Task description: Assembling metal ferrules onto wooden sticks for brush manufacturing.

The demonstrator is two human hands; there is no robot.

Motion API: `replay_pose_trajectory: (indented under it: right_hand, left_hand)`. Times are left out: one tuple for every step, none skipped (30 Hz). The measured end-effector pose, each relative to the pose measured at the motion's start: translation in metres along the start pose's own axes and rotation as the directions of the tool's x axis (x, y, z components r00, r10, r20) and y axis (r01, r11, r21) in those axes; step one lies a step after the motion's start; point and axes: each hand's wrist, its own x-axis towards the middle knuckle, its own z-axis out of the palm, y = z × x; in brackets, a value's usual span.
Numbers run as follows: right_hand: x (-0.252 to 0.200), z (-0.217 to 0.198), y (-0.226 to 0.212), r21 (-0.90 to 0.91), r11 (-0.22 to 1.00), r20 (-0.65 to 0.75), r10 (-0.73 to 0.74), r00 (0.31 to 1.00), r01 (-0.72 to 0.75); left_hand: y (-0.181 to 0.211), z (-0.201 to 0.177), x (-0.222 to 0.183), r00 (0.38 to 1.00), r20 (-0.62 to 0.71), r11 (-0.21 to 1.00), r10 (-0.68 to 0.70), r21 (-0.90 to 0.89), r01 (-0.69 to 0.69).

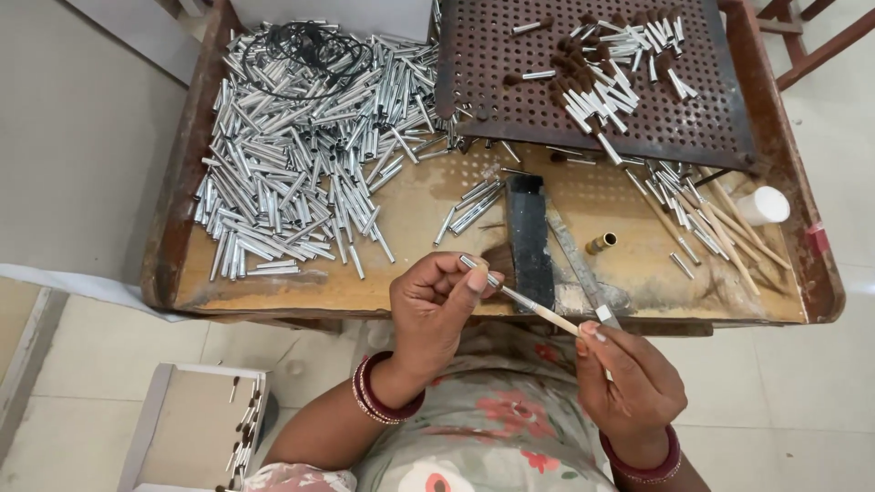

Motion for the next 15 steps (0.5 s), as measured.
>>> replay_pose_trajectory:
  right_hand:
    - [-0.001,0.001,0.0,0.001,1.0,0.001,0.002,1.0,-0.002]
    - [-0.002,0.001,0.0,0.005,1.0,-0.004,-0.002,1.0,0.002]
    - [-0.003,0.002,0.0,0.009,1.0,-0.01,-0.006,1.0,0.006]
    - [-0.003,0.002,0.0,0.006,1.0,-0.011,-0.002,1.0,0.002]
    - [-0.003,0.002,0.0,0.001,1.0,-0.007,0.007,1.0,-0.007]
    - [-0.003,0.003,0.0,-0.004,1.0,-0.004,0.015,1.0,-0.015]
    - [-0.003,0.003,0.007,-0.007,1.0,-0.006,0.018,1.0,-0.018]
    - [-0.002,0.003,0.014,0.013,1.0,0.006,0.024,1.0,-0.024]
    - [-0.001,0.003,0.021,0.032,0.999,0.017,0.029,0.999,-0.03]
    - [-0.001,0.003,0.037,0.03,0.999,0.018,0.027,0.999,-0.027]
    - [0.0,0.003,0.052,-0.064,0.994,-0.007,0.084,0.996,-0.084]
    - [0.001,0.001,0.068,-0.155,0.978,-0.039,0.135,0.99,-0.14]
    - [0.009,0.003,0.065,-0.158,0.978,-0.038,0.131,0.991,-0.135]
    - [0.017,0.003,0.063,-0.19,0.97,-0.01,0.153,0.988,-0.152]
    - [0.025,0.003,0.061,-0.221,0.961,0.017,0.175,0.984,-0.168]
  left_hand:
    - [0.0,0.001,-0.002,1.0,-0.001,1.0,-0.002,0.001,0.002]
    - [0.001,0.002,-0.003,1.0,0.016,1.0,0.0,0.026,0.0]
    - [0.002,0.003,-0.004,0.999,0.033,0.999,0.002,0.05,-0.003]
    - [0.0,0.002,-0.005,0.999,0.036,0.999,-0.002,0.05,0.0]
    - [-0.002,0.002,-0.006,0.998,0.056,0.997,0.008,0.073,-0.013]
    - [-0.003,0.002,-0.007,0.997,0.077,0.995,0.02,0.095,-0.027]
    - [-0.001,0.003,-0.006,0.997,0.08,0.995,0.017,0.094,-0.025]
    - [0.001,0.005,-0.005,0.996,0.079,0.992,0.04,0.119,-0.049]
    - [0.004,0.006,-0.005,0.995,0.079,0.987,0.063,0.144,-0.074]
    - [0.009,0.008,-0.004,0.995,0.078,0.987,0.064,0.141,-0.075]
    - [0.014,0.01,-0.004,0.993,0.087,0.982,0.078,0.165,-0.092]
    - [0.018,0.013,-0.004,0.991,0.098,0.976,0.094,0.187,-0.111]
    - [0.017,0.015,-0.007,0.991,0.097,0.977,0.097,0.182,-0.113]
    - [0.014,0.018,-0.009,0.988,0.13,0.98,0.085,0.168,-0.106]
    - [0.012,0.021,-0.011,0.984,0.164,0.983,0.073,0.153,-0.099]
